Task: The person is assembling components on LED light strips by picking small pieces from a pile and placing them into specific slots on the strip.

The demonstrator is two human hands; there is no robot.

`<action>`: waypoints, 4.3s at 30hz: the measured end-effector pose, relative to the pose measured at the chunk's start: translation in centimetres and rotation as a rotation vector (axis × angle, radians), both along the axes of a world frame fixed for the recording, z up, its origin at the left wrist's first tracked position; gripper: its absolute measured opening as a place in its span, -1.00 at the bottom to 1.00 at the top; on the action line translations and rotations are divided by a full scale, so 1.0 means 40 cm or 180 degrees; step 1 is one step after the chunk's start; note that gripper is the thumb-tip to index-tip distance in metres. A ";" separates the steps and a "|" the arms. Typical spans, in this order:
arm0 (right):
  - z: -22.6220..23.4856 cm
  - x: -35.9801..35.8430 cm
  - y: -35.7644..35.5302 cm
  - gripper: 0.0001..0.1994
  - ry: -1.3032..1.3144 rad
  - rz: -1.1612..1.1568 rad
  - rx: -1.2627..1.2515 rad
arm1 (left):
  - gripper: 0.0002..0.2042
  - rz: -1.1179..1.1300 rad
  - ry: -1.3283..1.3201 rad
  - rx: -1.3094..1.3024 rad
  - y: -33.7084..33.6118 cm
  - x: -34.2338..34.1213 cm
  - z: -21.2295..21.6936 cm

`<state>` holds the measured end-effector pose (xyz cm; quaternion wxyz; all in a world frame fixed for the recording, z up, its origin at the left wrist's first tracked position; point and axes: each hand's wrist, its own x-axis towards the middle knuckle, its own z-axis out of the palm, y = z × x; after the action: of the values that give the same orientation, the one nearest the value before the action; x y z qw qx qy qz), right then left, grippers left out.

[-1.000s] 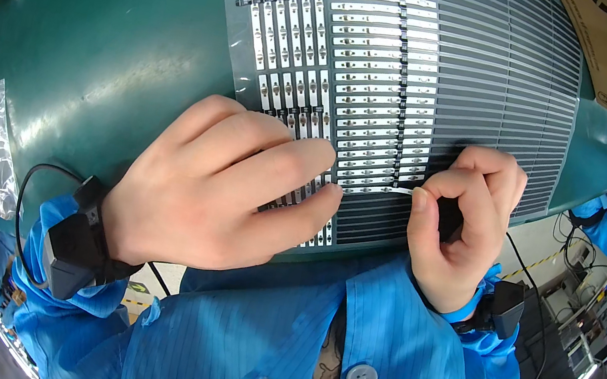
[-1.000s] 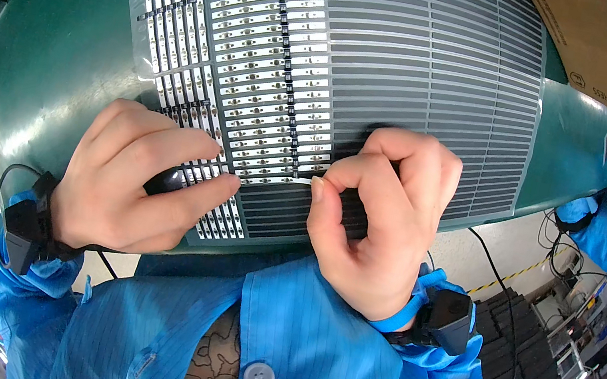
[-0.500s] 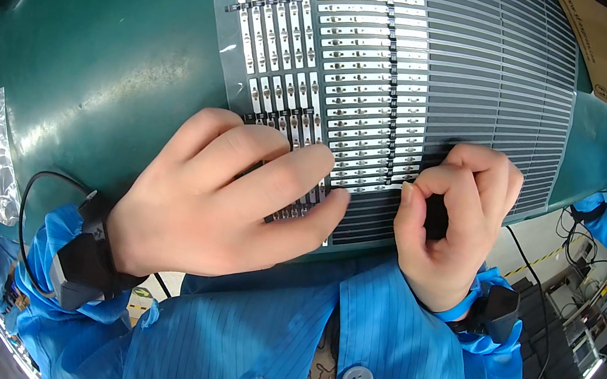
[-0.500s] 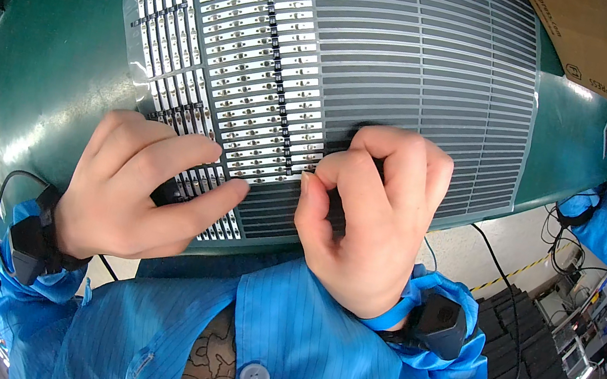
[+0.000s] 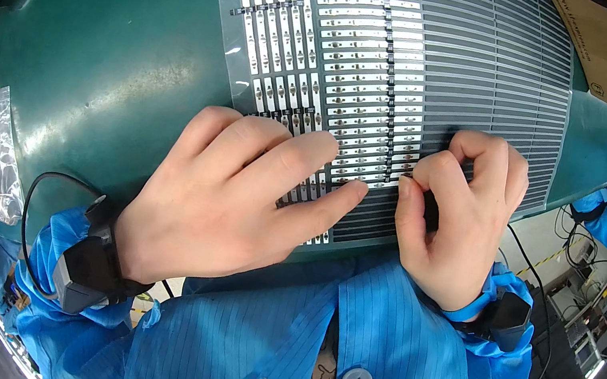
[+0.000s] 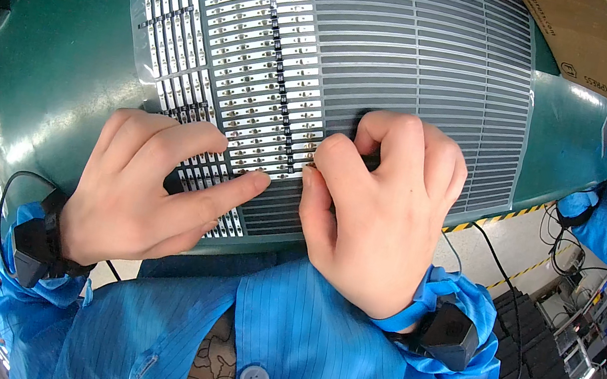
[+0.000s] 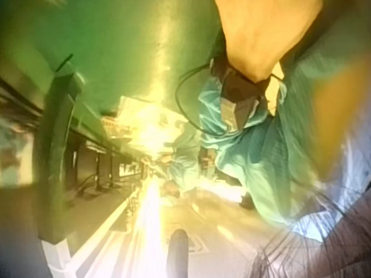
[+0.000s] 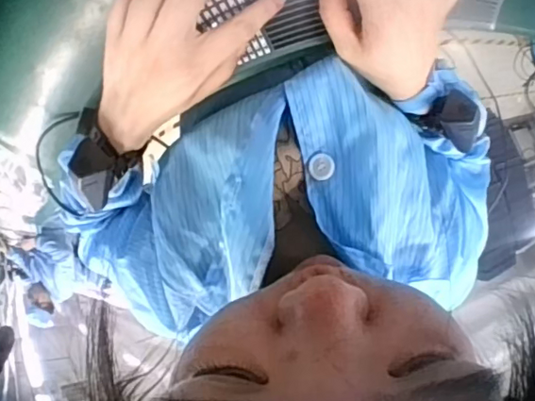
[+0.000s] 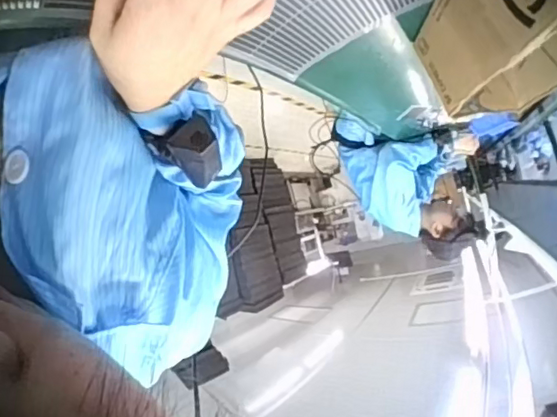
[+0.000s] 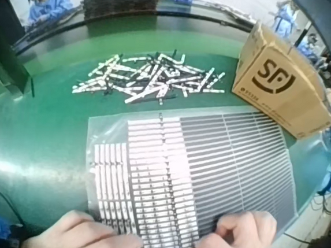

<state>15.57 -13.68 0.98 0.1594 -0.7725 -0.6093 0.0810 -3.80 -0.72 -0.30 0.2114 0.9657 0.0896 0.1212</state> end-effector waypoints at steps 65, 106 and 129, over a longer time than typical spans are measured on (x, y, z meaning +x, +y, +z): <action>0.013 0.091 -0.021 -0.85 0.2450 -0.0478 0.0868 | -0.88 0.1705 -0.0186 -0.1013 0.295 0.195 0.145; 0.241 0.222 0.161 -0.89 0.1586 0.0410 0.1471 | -0.83 -0.0382 -0.0872 -0.2055 0.099 0.117 0.277; 0.182 0.587 0.216 -0.88 -0.0769 -0.1095 0.2080 | -0.77 0.0374 -0.0712 -0.2339 0.081 0.076 0.211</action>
<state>39.05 -5.04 8.25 0.3355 -0.7758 -0.4790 -0.2369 -0.77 2.54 8.16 0.5444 0.7997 0.1585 0.1975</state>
